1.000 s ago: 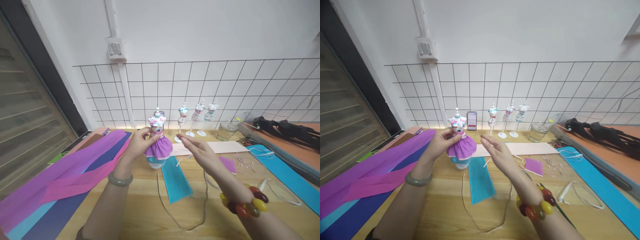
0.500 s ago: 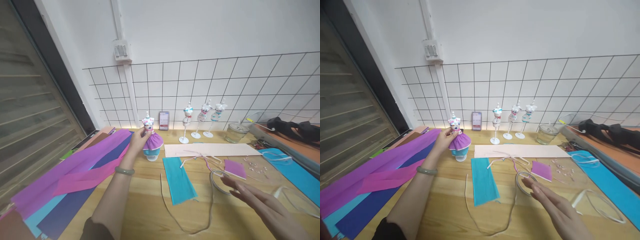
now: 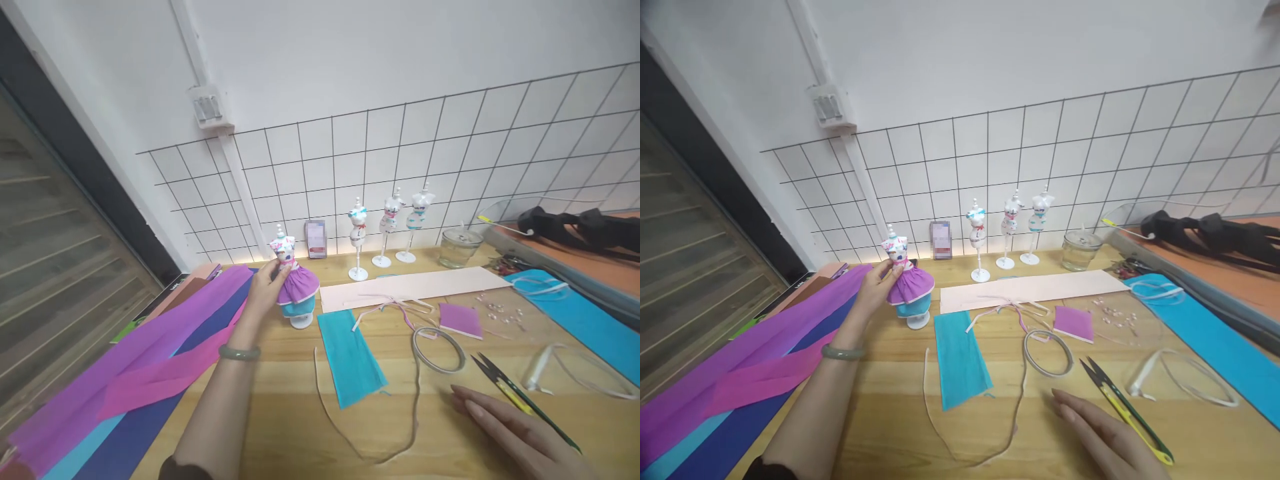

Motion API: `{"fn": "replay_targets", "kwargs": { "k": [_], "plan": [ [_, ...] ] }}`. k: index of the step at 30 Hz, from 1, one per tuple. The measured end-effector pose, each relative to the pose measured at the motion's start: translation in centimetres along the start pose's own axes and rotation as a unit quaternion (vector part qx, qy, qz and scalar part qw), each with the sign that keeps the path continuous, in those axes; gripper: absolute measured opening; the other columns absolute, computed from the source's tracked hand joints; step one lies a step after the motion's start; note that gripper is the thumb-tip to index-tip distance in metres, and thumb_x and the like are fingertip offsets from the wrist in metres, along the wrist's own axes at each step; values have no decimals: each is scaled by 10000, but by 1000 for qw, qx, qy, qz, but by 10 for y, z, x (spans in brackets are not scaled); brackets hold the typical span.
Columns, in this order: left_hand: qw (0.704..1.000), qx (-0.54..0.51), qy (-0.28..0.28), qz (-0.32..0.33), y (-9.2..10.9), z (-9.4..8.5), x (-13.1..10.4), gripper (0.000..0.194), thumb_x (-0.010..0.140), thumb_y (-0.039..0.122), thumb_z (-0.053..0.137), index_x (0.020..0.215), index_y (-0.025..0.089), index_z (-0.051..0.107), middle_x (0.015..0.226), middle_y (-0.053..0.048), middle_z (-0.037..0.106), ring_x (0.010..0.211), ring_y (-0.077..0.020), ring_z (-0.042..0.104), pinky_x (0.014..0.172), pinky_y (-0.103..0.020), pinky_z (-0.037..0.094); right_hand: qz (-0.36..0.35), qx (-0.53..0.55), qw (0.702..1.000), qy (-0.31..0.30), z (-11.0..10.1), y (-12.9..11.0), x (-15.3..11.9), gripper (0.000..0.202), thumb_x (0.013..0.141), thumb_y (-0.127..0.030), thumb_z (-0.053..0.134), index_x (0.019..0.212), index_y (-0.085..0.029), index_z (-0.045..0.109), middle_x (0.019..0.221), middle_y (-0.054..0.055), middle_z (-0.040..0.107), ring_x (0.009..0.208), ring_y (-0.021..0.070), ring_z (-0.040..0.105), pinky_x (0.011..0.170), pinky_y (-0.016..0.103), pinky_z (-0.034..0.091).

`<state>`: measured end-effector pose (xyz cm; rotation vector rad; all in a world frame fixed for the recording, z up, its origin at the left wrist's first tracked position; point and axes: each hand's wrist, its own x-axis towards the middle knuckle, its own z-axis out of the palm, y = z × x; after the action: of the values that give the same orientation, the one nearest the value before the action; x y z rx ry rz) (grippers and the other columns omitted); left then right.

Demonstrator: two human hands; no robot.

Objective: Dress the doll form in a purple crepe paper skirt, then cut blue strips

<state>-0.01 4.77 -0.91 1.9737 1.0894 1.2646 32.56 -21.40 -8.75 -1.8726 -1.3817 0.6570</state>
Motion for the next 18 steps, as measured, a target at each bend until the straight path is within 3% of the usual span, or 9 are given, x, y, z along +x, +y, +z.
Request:
{"fn": "replay_targets", "kwargs": {
  "k": [9, 18],
  "plan": [
    [998, -53, -38, -9, -4, 1, 3, 402, 783, 401, 596, 1098, 153, 573, 1181, -115, 614, 1128, -259, 542, 962, -388, 407, 1, 43, 999, 24, 13, 2, 3, 356, 710, -525, 576, 913, -294, 755, 1039, 48, 697, 959, 312, 651, 815, 377, 552],
    [985, -148, -73, -43, 12, 11, -2, 580, 705, 318, 695, 1213, 187, 446, 1191, -108, 595, 1115, -257, 556, 975, -413, 414, -3, 61, 998, -2, 14, 9, 5, 366, 719, -527, 573, 931, -287, 751, 1052, 43, 692, 982, 305, 642, 852, 374, 529]
  ]
}}
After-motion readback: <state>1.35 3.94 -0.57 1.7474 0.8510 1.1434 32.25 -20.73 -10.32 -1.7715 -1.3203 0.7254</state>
